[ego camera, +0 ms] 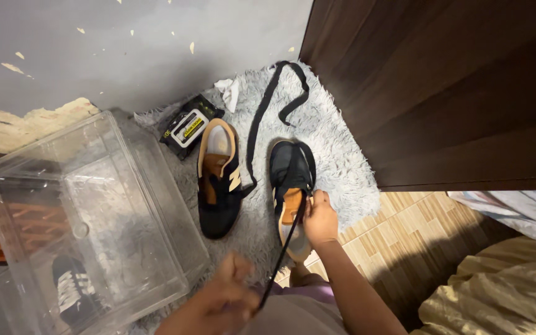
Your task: The person threads a black shoelace through the eyelets of a black and tan sneaker, pulls the lace to tighten it, and ties a knot. They repeat the threading and tightening steps several times before finishing the knot.
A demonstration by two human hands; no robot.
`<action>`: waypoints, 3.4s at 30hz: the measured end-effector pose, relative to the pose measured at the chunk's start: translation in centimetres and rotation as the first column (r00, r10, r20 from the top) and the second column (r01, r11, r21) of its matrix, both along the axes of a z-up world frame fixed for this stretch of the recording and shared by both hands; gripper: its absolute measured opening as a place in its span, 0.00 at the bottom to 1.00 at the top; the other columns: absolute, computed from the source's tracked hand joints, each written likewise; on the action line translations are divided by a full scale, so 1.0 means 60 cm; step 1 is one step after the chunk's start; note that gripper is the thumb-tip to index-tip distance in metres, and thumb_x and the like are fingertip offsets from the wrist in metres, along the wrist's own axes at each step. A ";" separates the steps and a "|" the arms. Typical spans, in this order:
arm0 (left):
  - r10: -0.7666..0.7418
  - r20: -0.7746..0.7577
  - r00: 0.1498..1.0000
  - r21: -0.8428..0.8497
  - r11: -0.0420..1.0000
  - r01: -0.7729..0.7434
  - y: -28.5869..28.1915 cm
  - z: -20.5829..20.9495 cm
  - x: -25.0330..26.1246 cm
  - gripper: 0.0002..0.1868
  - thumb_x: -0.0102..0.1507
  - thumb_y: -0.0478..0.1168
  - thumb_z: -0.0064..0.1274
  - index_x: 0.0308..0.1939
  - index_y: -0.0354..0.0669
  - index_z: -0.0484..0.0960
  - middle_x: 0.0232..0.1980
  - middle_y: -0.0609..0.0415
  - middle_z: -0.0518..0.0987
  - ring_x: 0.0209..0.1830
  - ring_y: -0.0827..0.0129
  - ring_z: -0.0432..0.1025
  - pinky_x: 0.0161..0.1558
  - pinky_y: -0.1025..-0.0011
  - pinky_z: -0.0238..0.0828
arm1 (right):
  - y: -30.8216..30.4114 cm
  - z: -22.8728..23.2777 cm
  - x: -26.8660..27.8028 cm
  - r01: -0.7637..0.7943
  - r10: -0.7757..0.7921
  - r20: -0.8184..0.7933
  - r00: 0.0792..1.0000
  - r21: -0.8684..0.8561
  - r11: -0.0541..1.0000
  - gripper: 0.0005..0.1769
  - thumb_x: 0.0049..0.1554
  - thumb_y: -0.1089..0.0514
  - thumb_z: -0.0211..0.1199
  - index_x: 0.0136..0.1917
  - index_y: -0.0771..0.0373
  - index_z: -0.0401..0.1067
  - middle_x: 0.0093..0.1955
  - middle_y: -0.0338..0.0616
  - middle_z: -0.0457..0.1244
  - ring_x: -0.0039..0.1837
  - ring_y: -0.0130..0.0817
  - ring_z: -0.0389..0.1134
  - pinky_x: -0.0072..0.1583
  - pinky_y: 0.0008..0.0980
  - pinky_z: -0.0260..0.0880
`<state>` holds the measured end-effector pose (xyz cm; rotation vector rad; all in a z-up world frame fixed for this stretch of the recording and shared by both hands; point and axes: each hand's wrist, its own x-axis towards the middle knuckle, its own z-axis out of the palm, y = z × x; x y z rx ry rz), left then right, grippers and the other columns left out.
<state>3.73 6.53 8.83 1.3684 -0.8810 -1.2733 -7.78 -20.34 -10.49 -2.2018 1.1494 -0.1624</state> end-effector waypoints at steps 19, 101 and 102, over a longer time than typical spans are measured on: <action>-0.041 0.937 0.347 0.126 0.966 -0.227 -0.325 -0.264 -0.021 0.13 0.58 0.48 0.58 0.38 0.44 0.86 0.48 0.54 0.74 0.54 0.56 0.64 0.53 0.58 0.59 | -0.017 -0.012 -0.012 -0.044 0.045 0.050 0.998 -0.034 0.998 0.12 0.60 0.55 0.60 0.49 0.65 0.62 0.50 0.63 0.65 0.48 0.68 0.68 0.49 0.58 0.67; 0.460 0.722 0.517 -0.045 0.777 -0.628 -0.260 -0.242 -0.045 0.25 0.53 0.42 0.65 0.50 0.39 0.75 0.54 0.41 0.69 0.59 0.45 0.63 0.60 0.51 0.60 | -0.008 0.014 -0.004 -0.037 0.035 -0.029 0.999 -0.071 0.997 0.16 0.54 0.54 0.64 0.50 0.63 0.62 0.50 0.60 0.65 0.48 0.64 0.68 0.49 0.57 0.69; 0.487 0.709 0.510 -0.032 0.745 -0.667 -0.264 -0.244 -0.037 0.31 0.51 0.42 0.67 0.53 0.37 0.72 0.54 0.40 0.68 0.59 0.44 0.64 0.61 0.51 0.61 | -0.006 0.018 -0.001 -0.015 0.013 -0.027 1.000 -0.080 0.997 0.17 0.53 0.54 0.65 0.50 0.64 0.63 0.49 0.59 0.65 0.48 0.64 0.68 0.49 0.57 0.68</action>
